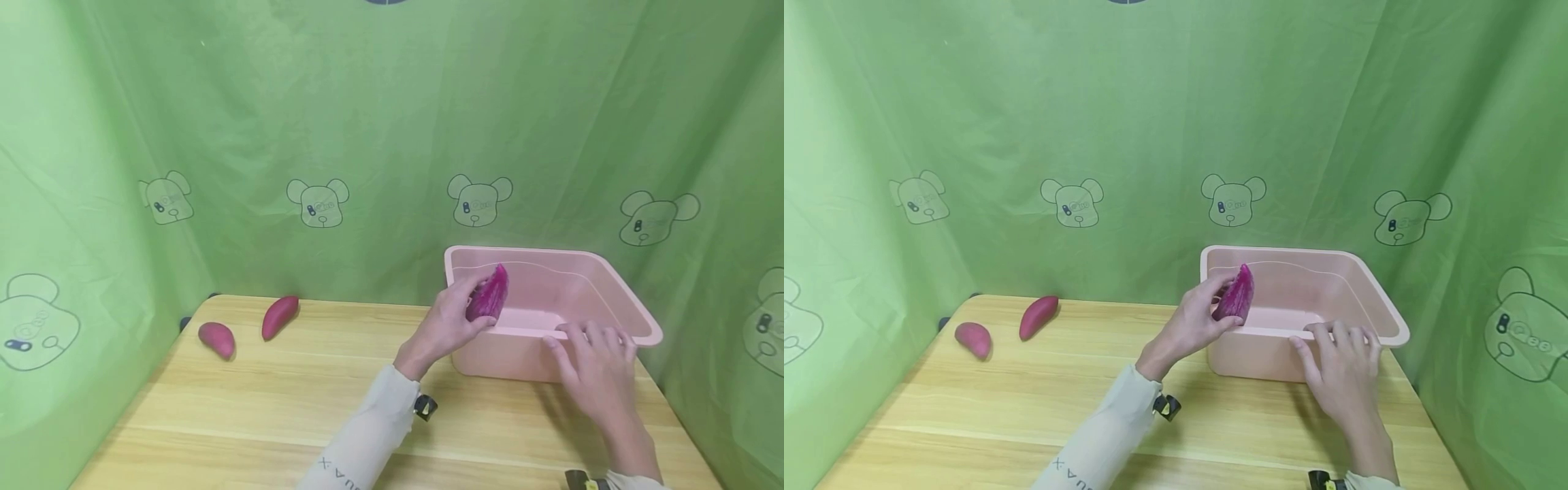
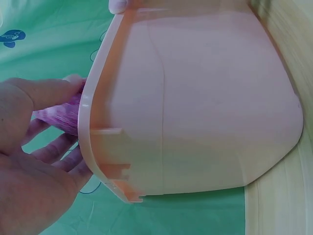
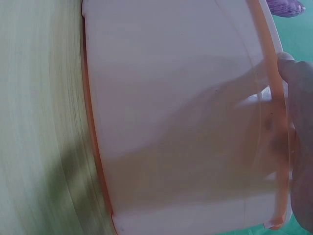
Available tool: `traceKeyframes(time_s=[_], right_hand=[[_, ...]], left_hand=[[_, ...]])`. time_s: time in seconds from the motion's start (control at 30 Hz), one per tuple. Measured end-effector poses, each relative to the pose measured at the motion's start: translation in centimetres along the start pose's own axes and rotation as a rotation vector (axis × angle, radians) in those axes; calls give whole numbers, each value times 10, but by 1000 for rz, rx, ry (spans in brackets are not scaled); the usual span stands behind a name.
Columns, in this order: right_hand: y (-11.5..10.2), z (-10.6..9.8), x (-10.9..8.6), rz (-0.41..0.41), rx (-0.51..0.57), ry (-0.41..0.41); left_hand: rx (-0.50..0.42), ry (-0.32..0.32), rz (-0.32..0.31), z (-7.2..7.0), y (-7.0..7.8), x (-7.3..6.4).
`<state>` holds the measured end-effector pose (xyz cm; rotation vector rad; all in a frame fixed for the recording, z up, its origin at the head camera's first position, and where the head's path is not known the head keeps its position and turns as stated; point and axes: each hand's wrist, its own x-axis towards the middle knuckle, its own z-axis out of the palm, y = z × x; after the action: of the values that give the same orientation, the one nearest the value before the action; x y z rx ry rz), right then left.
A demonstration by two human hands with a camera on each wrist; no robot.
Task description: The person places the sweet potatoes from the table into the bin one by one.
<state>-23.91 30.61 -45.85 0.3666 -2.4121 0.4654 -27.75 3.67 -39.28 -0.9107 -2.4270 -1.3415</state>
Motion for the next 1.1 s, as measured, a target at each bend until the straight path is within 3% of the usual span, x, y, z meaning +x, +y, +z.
traceKeyframes(time_s=[0.37, 1.1], right_hand=[[0, 0, 0, -9, -7, 10], [0, 0, 0, -9, -7, 4]], left_hand=[[34, -7, 9, 3, 1, -3], [62, 40, 30, 0, -2, -9]])
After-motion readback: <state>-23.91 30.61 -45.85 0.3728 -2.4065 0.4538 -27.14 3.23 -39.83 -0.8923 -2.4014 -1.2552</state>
